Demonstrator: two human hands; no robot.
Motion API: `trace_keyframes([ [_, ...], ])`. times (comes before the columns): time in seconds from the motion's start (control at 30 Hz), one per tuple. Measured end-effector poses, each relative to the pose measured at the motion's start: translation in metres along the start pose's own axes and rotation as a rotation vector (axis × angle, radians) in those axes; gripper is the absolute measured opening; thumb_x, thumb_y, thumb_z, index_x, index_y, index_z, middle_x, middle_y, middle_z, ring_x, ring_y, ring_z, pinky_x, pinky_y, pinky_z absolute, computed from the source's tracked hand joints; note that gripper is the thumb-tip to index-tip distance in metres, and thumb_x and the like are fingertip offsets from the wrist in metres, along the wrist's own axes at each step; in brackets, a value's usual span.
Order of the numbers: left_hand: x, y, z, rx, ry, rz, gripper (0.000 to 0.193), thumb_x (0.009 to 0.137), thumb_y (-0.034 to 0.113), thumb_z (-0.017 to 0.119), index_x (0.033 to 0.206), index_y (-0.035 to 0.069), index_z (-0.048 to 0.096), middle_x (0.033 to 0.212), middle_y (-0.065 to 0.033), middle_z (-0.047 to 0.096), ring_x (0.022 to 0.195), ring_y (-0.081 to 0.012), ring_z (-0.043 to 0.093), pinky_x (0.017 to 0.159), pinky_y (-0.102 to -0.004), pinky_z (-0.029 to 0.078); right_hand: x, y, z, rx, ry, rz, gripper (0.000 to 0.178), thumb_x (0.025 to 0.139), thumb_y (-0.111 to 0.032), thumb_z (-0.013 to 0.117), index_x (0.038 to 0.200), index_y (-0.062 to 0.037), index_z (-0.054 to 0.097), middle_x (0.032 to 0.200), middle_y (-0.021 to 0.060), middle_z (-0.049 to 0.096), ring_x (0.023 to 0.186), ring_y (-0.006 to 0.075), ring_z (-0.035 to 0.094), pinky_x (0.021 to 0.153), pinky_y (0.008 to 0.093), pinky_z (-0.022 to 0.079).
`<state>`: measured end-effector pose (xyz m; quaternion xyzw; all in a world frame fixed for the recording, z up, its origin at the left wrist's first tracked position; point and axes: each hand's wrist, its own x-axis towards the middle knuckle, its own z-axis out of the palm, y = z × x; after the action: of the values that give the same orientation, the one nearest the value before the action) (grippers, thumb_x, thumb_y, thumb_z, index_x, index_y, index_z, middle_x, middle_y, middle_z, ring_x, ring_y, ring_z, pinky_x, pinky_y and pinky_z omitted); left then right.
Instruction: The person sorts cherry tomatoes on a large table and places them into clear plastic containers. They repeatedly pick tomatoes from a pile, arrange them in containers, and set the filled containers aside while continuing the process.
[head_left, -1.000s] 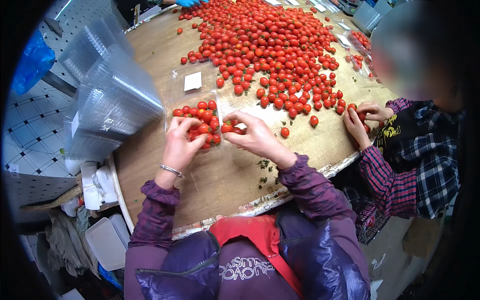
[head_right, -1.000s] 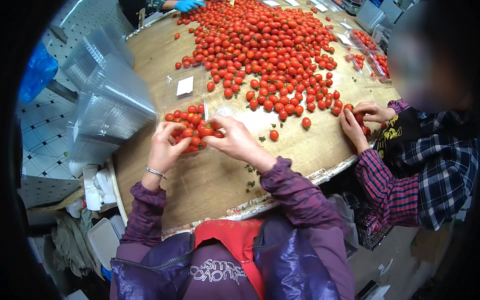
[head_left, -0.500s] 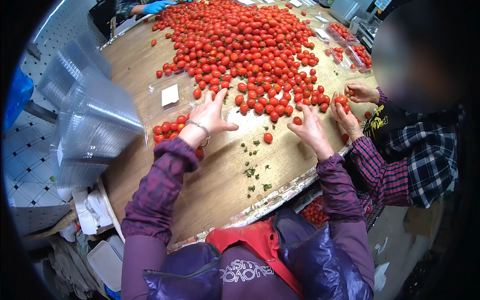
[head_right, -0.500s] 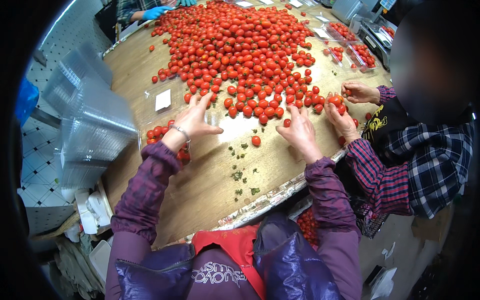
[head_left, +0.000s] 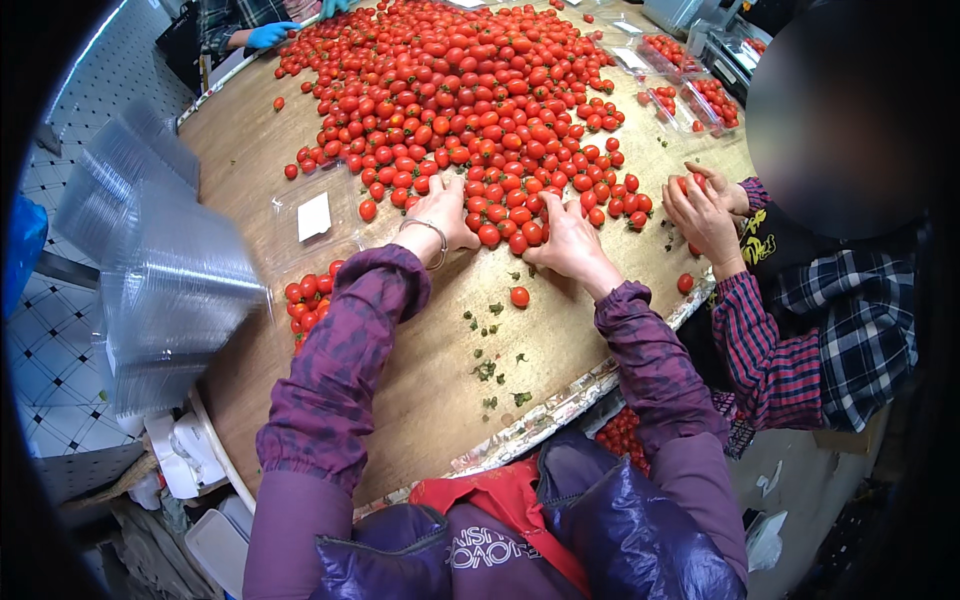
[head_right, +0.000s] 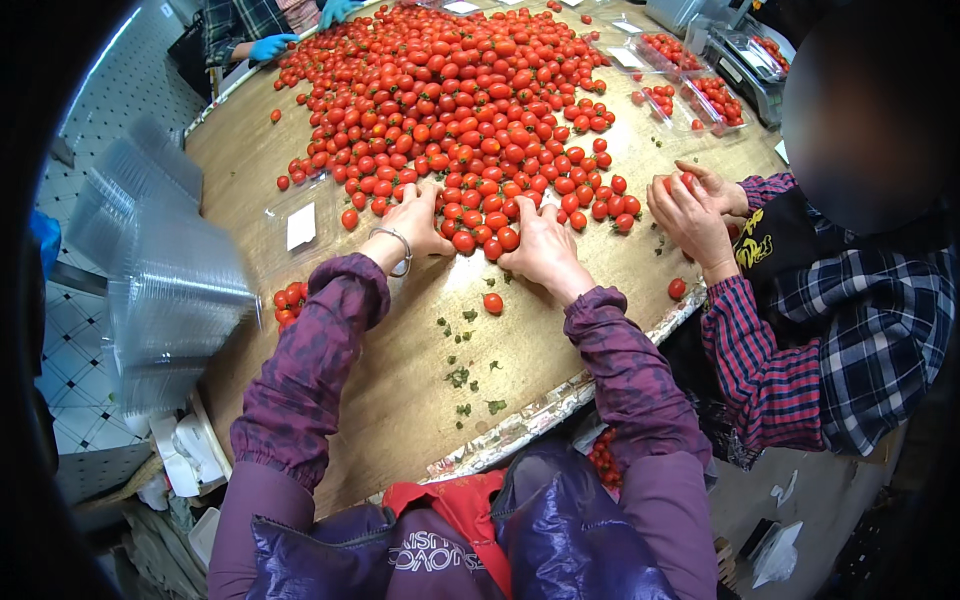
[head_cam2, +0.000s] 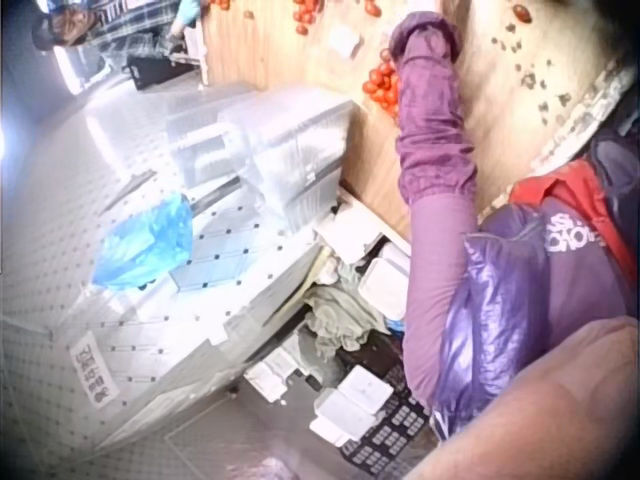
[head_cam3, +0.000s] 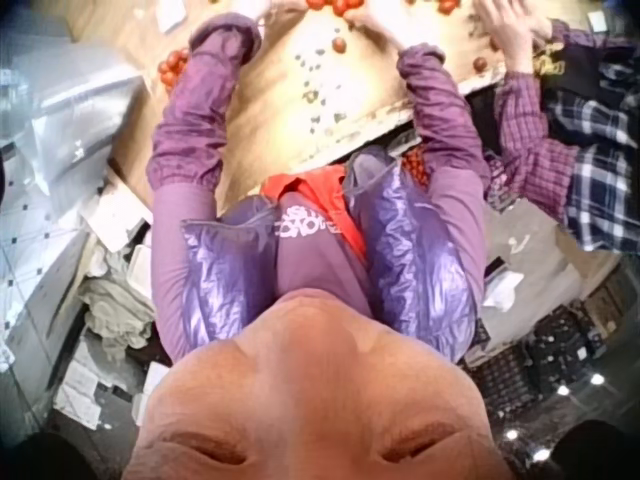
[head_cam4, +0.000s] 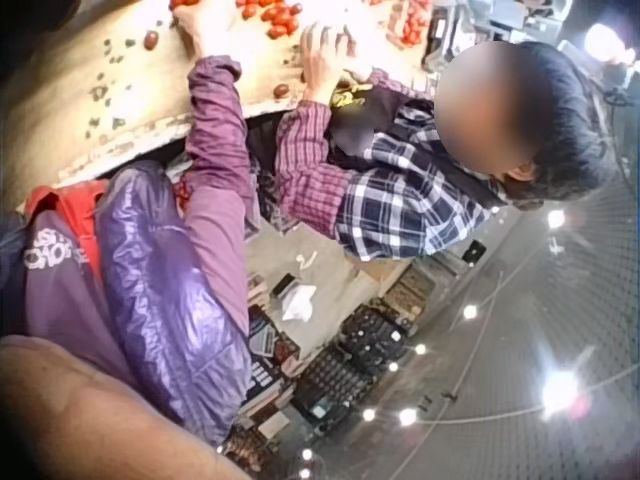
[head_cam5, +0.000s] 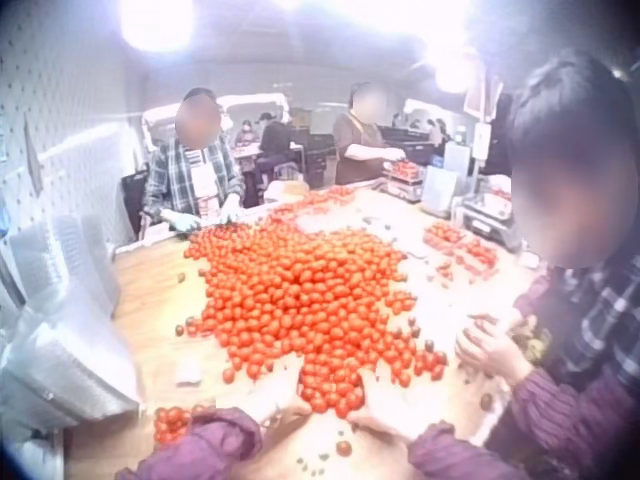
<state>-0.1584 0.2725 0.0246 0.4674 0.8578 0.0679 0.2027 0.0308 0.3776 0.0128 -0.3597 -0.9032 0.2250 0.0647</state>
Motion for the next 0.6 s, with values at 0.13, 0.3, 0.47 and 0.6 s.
trace_keyframes([
  [0.13,-0.006,-0.003,0.016,-0.068,0.098,0.012,0.083,0.058,0.025,0.082,0.127,0.005,0.041,0.125,-0.0242,0.041,0.103,-0.0405,0.059,0.089,-0.043,0.05,0.0,-0.002,0.012,0.105,0.027,-0.056,0.083,0.063,-0.028,0.081,0.133,-0.0074,0.04,0.111,0.026,0.053,0.103,0.0397,0.057,0.089,0.0436,0.049],
  [0.3,-0.027,0.005,0.01,-0.131,0.005,0.101,0.075,0.064,0.017,0.078,0.128,0.008,0.041,0.122,-0.0216,0.046,0.102,-0.0389,0.06,0.087,-0.0428,0.051,-0.008,-0.014,0.015,0.192,-0.033,-0.161,0.072,0.064,-0.019,0.078,0.128,-0.0073,0.046,0.11,0.0216,0.056,0.101,0.0357,0.06,0.089,0.0408,0.05],
  [0.47,-0.034,0.005,0.016,-0.2,0.019,0.11,0.071,0.065,0.018,0.078,0.125,0.007,0.044,0.119,-0.0214,0.051,0.105,-0.0367,0.059,0.088,-0.0415,0.05,-0.011,-0.016,0.023,0.423,-0.069,-0.169,0.056,0.069,-0.014,0.075,0.12,-0.0052,0.052,0.098,0.0145,0.065,0.089,0.0269,0.065,0.081,0.0357,0.053],
  [0.6,-0.037,0.001,0.031,-0.383,0.071,0.178,0.065,0.065,0.018,0.078,0.12,0.005,0.046,0.111,-0.0201,0.059,0.1,-0.0332,0.062,0.087,-0.0389,0.05,-0.018,-0.018,0.027,0.629,-0.141,-0.076,0.048,0.073,-0.011,0.072,0.117,-0.0037,0.054,0.092,0.0096,0.066,0.077,0.018,0.065,0.07,0.0298,0.054],
])
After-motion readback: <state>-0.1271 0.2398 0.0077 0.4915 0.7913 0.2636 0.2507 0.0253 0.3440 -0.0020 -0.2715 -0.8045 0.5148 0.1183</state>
